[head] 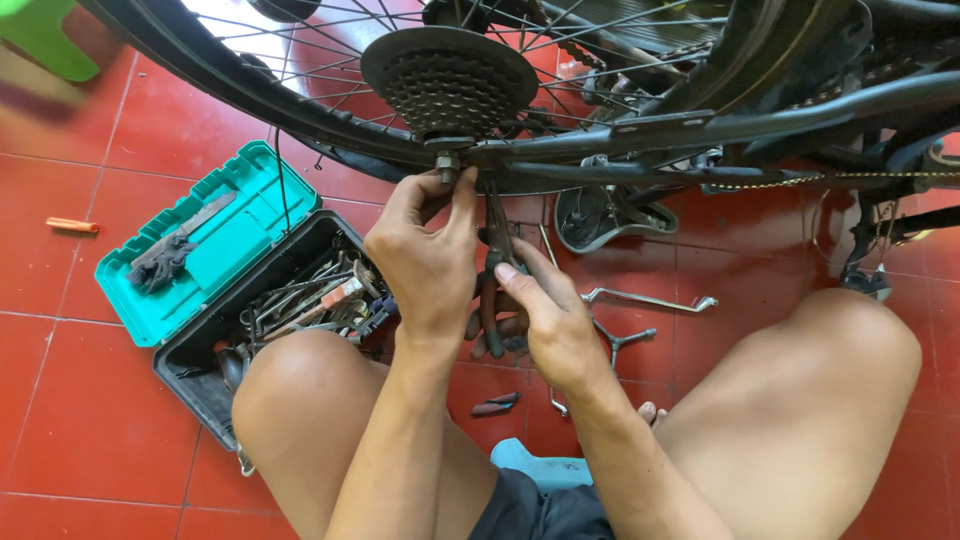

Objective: Cleaning a bicycle chain and gears with a brush and adjusting the rear wheel assembly using pliers and a wrench.

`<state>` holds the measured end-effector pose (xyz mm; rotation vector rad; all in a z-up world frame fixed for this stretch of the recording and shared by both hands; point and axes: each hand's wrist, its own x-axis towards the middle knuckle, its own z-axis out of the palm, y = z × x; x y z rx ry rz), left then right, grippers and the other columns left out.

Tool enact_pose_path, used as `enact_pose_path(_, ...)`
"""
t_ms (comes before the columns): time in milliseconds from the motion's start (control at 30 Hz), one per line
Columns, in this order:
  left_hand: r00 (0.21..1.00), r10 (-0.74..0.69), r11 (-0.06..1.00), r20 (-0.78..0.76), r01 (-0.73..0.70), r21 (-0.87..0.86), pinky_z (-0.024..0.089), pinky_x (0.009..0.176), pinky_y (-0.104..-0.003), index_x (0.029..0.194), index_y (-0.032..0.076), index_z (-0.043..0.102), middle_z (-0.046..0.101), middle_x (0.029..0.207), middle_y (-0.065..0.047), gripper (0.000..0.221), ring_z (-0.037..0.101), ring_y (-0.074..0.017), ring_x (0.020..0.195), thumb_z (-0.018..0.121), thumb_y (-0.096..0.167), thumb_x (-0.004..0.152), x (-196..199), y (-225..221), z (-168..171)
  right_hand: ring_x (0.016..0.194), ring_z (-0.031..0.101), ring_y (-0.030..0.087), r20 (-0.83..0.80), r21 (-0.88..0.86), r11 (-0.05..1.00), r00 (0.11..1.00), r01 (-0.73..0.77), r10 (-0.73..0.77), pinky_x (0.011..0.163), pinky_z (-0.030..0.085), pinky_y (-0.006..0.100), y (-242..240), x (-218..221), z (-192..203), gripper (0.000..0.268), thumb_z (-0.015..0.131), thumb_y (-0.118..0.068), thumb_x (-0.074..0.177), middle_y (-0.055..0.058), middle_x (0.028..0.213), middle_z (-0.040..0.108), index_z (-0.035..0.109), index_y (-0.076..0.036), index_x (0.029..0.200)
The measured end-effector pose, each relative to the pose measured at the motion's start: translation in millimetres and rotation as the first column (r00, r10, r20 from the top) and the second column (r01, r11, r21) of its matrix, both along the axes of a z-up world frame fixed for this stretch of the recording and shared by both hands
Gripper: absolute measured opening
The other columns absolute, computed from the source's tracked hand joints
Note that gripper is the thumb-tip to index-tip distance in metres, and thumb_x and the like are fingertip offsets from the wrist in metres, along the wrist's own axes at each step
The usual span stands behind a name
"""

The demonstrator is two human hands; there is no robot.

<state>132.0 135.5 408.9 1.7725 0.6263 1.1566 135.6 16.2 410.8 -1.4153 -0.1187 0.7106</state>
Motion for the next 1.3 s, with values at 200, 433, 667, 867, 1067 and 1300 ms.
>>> enact_pose_path(200, 0.999, -0.01, 0.969, -0.031, 0.002, -0.247, 0.058, 0.07, -0.029, 0.086, 0.01, 0.073, 0.071, 0.069, -0.003, 0.014, 0.075, -0.0107, 0.072, 0.078, 0.021, 0.093, 2.2, -4.7, -5.6, 0.064, 0.072, 0.041, -0.002, 0.111, 0.993, 0.999, -0.038, 0.039, 0.045, 0.064, 0.046, -9.6, 1.8, -8.3, 0.047, 0.055, -0.02, 0.098, 0.029, 0.089, 0.065, 0.055, 0.0, 0.141)
enact_pose_path(433, 0.981, -0.158, 0.904, -0.116, 0.096, -0.416, 0.054, 0.064, -0.021, 0.08, 0.017, 0.075, 0.067, 0.063, 0.005, 0.016, 0.058, 0.0005, 0.064, 0.085, 0.028, 0.088, 3.6, 24.1, -11.0, 0.07, 0.073, 0.044, -0.165, 0.342, 0.938, 0.98, -0.05, 0.113, 0.042, 0.063, 0.047, -5.1, 3.6, -6.2, 0.053, 0.058, -0.019, 0.096, 0.035, 0.105, 0.066, 0.052, 0.002, 0.144)
enact_pose_path(667, 0.952, -0.278, 0.859, -0.128, 0.186, -0.477, 0.062, 0.087, -0.032, 0.103, 0.013, 0.078, 0.078, 0.088, -0.007, 0.011, 0.075, -0.0125, 0.086, 0.069, 0.017, 0.099, -2.1, 31.8, -2.6, 0.071, 0.073, 0.045, -0.184, 0.442, 0.896, 0.973, -0.045, 0.14, 0.045, 0.063, 0.05, 7.0, 3.7, -12.9, 0.051, 0.058, -0.018, 0.097, 0.037, 0.107, 0.067, 0.051, 0.003, 0.143)
enact_pose_path(867, 0.946, -0.305, 0.846, -0.11, 0.216, -0.488, 0.064, 0.088, -0.036, 0.108, 0.012, 0.075, 0.078, 0.094, -0.01, 0.012, 0.076, -0.0168, 0.09, 0.07, 0.017, 0.098, -4.5, 31.2, 1.7, 0.068, 0.071, 0.049, -0.217, 0.49, 0.872, 0.969, 0.006, 0.115, 0.042, 0.06, 0.056, 13.8, 6.7, -12.7, 0.051, 0.058, -0.018, 0.097, 0.04, 0.104, 0.066, 0.049, 0.006, 0.141)
enact_pose_path(1067, 0.949, -0.313, 0.804, -0.02, 0.254, -0.538, 0.064, 0.088, -0.035, 0.107, 0.009, 0.075, 0.077, 0.091, -0.01, 0.014, 0.074, -0.0145, 0.087, 0.075, 0.014, 0.094, -3.3, 34.6, -4.2, 0.065, 0.07, 0.052, -0.286, 0.567, 0.823, 0.942, 0.017, 0.178, 0.041, 0.059, 0.061, 15.4, 8.5, -16.9, 0.051, 0.058, -0.018, 0.096, 0.041, 0.099, 0.066, 0.051, 0.007, 0.14)
enact_pose_path(1300, 0.953, -0.302, 0.759, 0.019, 0.252, -0.6, 0.065, 0.085, -0.034, 0.106, 0.006, 0.075, 0.077, 0.09, -0.012, 0.015, 0.073, -0.015, 0.085, 0.076, 0.011, 0.092, -4.0, 33.3, -4.0, 0.07, 0.071, 0.055, -0.296, 0.558, 0.83, 0.938, 0.014, 0.183, 0.044, 0.059, 0.066, 12.8, 9.2, -11.6, 0.053, 0.058, -0.015, 0.095, 0.04, 0.101, 0.066, 0.048, 0.009, 0.142)
